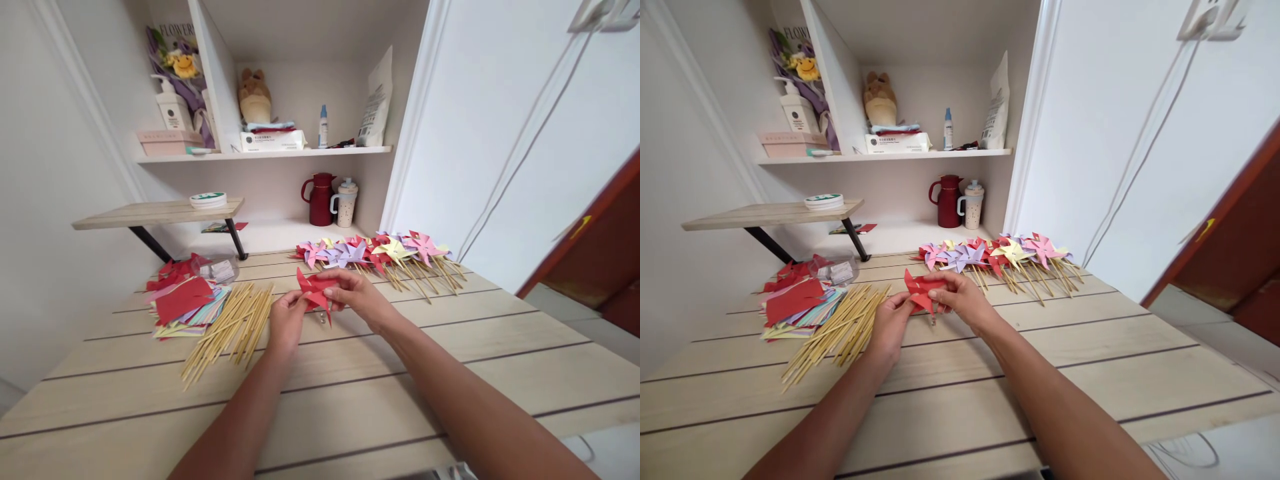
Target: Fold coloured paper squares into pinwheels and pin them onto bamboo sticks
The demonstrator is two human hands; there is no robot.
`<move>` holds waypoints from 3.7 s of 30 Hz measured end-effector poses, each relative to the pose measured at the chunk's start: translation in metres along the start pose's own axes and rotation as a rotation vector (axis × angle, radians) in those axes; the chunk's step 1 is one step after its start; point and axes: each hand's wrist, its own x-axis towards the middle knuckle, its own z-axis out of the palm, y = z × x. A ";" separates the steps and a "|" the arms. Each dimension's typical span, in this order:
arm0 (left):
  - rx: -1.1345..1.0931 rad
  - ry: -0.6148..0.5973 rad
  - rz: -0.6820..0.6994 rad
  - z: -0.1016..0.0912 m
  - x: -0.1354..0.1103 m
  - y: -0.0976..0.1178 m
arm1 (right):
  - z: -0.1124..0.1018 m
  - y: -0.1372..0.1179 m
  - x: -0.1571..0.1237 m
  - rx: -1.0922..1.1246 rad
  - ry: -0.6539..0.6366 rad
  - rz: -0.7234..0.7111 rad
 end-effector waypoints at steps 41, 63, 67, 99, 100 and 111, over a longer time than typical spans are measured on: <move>-0.005 -0.019 -0.044 0.001 0.000 -0.001 | 0.000 0.002 0.001 -0.276 0.064 -0.078; -0.041 -0.097 -0.099 -0.001 -0.003 -0.002 | -0.006 0.000 0.001 -0.268 0.071 -0.103; -0.019 -0.104 -0.083 -0.001 -0.003 -0.002 | -0.007 0.003 0.001 -0.209 -0.001 -0.058; 0.060 -0.177 -0.074 0.004 -0.007 -0.003 | -0.006 0.009 0.004 -0.348 0.179 -0.069; 0.052 -0.183 -0.080 0.004 -0.007 -0.002 | -0.006 0.009 0.004 -0.368 0.188 -0.081; 0.031 -0.178 -0.066 0.004 -0.007 -0.002 | -0.001 0.008 0.003 -0.387 0.220 -0.160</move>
